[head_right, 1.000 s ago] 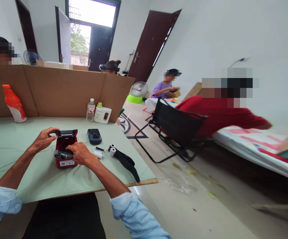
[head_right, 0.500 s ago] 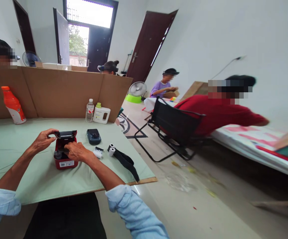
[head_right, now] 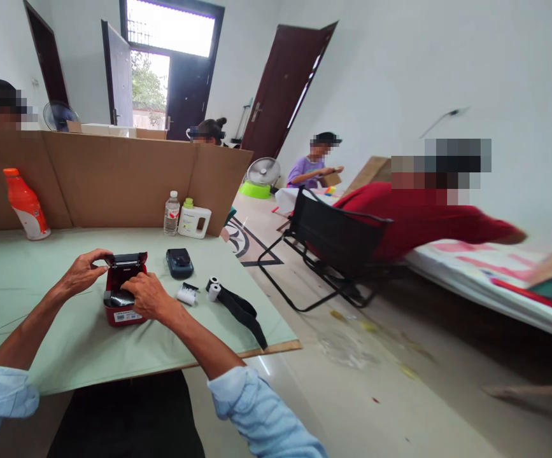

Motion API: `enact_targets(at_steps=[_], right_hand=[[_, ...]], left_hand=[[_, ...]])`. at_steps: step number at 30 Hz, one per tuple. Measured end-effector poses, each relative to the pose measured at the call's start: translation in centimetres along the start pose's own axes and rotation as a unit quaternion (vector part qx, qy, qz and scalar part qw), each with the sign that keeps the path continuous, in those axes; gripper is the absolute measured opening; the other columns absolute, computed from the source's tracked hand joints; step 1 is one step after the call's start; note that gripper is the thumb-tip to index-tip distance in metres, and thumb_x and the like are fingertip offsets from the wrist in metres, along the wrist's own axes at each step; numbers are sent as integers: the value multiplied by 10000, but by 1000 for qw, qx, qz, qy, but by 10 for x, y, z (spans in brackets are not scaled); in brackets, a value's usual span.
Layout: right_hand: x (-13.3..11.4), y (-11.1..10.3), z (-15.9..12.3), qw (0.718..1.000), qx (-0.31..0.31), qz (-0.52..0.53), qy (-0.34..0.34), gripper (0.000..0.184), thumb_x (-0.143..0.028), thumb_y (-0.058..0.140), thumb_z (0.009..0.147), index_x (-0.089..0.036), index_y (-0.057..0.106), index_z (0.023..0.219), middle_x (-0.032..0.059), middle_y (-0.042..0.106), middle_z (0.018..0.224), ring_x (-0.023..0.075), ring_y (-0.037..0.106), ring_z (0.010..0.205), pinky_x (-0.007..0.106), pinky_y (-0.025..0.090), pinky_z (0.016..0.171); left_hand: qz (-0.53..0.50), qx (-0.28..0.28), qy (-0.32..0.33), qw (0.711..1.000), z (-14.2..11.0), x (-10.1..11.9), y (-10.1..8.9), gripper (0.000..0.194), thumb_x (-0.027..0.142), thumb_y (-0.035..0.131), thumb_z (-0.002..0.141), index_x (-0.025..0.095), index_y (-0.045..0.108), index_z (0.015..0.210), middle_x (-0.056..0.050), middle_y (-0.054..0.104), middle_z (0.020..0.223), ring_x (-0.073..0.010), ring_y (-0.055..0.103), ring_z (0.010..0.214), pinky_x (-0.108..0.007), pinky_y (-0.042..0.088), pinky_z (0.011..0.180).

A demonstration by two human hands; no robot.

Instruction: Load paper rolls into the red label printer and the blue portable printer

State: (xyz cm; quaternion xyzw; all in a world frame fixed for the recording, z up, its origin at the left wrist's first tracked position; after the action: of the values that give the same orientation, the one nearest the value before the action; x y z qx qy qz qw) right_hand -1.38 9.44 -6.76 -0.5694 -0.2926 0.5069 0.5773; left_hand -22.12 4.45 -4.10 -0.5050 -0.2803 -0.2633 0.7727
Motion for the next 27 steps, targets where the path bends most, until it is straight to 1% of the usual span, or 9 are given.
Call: enact_targets(at_steps=[5,10,14,16,18,20,22,24,27], right_hand=[[-2,21,-25,988,153,-5,-37,387,-84,650,846,-199,709,1212,119,671,1254,269,573,1099,386,455,929],[-9,40,-42,977,207,-14,-42,331,-151,645,907,-196,706,1230,126,662,1178,274,565,1052,413,478,926],[-8,47,-48,970,235,1,-59,335,-231,693,920,-194,691,1253,137,665,1210,288,579,1096,468,486,1000],[-3,45,-50,962,264,12,-64,435,-307,742,911,-183,653,1318,161,641,1291,308,571,1174,497,480,1047],[7,43,-51,954,293,21,-52,663,-403,801,873,-154,561,1438,209,556,1439,345,520,1305,531,453,1105],[20,43,-51,955,296,30,-25,925,-487,848,816,-131,421,1556,249,432,1567,379,445,1413,563,420,1148],[32,47,-49,963,264,45,5,1096,-539,869,778,-138,300,1624,259,379,1611,390,409,1461,579,409,1162],[41,55,-48,972,223,67,25,1138,-546,878,766,-162,263,1643,250,399,1609,384,409,1475,584,408,1165],[47,65,-48,974,198,96,47,1063,-493,887,777,-184,324,1624,237,426,1601,370,429,1474,576,411,1169]], left_hand=[[9,-17,31,999,-17,2,0,398,309,591,800,210,703,1169,-72,731,1224,-241,696,1071,-367,596,887],[32,-58,100,993,-50,-2,4,538,364,739,785,247,662,1304,-112,628,1446,-312,587,1344,-471,538,1073],[73,-43,127,988,-73,-11,19,643,343,808,763,231,618,1366,-153,552,1528,-336,538,1408,-534,426,1202],[93,-21,132,987,-79,-15,28,616,306,790,783,229,609,1366,-151,550,1525,-332,553,1394,-541,444,1190],[108,2,140,984,-83,-18,36,597,304,780,804,226,600,1367,-150,549,1520,-332,558,1390,-547,462,1176],[120,26,147,981,-85,-21,41,606,340,789,815,225,590,1376,-158,521,1539,-338,536,1411,-549,466,1173],[134,46,147,979,-87,-23,44,632,386,809,807,230,586,1378,-164,490,1559,-349,519,1427,-549,473,1167],[146,62,140,977,-88,-24,46,661,415,828,789,236,585,1376,-165,479,1564,-361,521,1421,-554,488,1152],[151,71,129,978,-89,-24,49,669,411,836,774,238,587,1370,-160,477,1563,-362,546,1393,-545,517,1124]])
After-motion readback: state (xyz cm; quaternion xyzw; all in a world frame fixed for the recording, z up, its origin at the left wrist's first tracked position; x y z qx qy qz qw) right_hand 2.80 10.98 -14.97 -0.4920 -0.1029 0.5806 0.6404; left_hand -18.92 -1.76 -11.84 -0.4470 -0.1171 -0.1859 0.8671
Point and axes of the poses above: each hand's wrist, its own z-axis towards the middle knuckle, its own y-axis out of the palm, x = y × z, the point moved 2 cm from there along z, towards the middle knuckle
